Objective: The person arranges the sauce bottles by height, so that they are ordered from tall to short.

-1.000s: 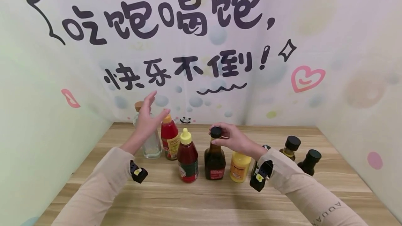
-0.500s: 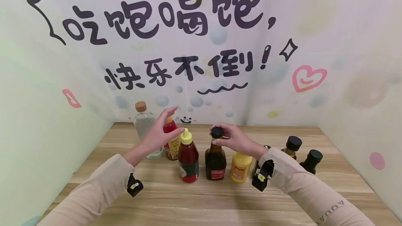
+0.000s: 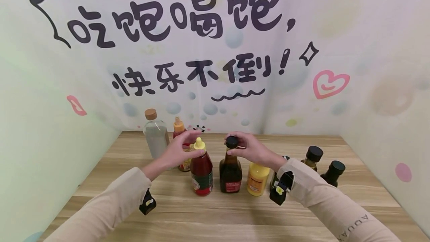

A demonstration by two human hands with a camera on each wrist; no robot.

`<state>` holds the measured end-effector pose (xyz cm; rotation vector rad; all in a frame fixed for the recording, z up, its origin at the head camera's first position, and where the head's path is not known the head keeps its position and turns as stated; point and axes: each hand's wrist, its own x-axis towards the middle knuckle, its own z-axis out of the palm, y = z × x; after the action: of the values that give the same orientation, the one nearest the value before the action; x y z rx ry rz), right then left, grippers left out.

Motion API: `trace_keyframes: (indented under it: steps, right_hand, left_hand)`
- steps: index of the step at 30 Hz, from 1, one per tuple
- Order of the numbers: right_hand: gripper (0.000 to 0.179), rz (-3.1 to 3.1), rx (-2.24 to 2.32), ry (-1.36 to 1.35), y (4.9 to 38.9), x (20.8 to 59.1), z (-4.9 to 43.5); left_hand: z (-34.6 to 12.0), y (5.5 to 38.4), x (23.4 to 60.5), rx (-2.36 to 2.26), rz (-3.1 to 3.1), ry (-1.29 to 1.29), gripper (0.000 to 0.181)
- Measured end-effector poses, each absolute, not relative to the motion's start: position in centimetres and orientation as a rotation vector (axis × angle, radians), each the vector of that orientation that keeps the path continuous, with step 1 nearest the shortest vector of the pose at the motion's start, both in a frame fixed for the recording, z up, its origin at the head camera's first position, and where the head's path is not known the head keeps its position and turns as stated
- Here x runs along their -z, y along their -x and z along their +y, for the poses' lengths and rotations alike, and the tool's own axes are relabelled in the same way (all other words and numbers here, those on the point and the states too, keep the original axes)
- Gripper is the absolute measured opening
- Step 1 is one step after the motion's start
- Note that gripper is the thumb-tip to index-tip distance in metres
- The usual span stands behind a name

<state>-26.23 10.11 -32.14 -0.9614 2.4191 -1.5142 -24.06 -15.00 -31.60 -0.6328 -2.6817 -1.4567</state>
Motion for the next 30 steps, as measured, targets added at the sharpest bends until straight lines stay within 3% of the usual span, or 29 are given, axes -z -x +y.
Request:
trace_keyframes:
  steps: [10, 30]
  right_hand:
    - [0.034, 2.410, 1.520, 0.947, 26.1, 32.1, 10.0]
    - [0.034, 2.400, 1.537, 0.952, 26.1, 32.2, 10.1]
  left_hand:
    - [-14.9, 24.2, 32.8, 1.491, -2.737, 0.597, 0.048]
    - [-14.8, 24.4, 33.9, 1.525, -2.671, 0.550, 0.053]
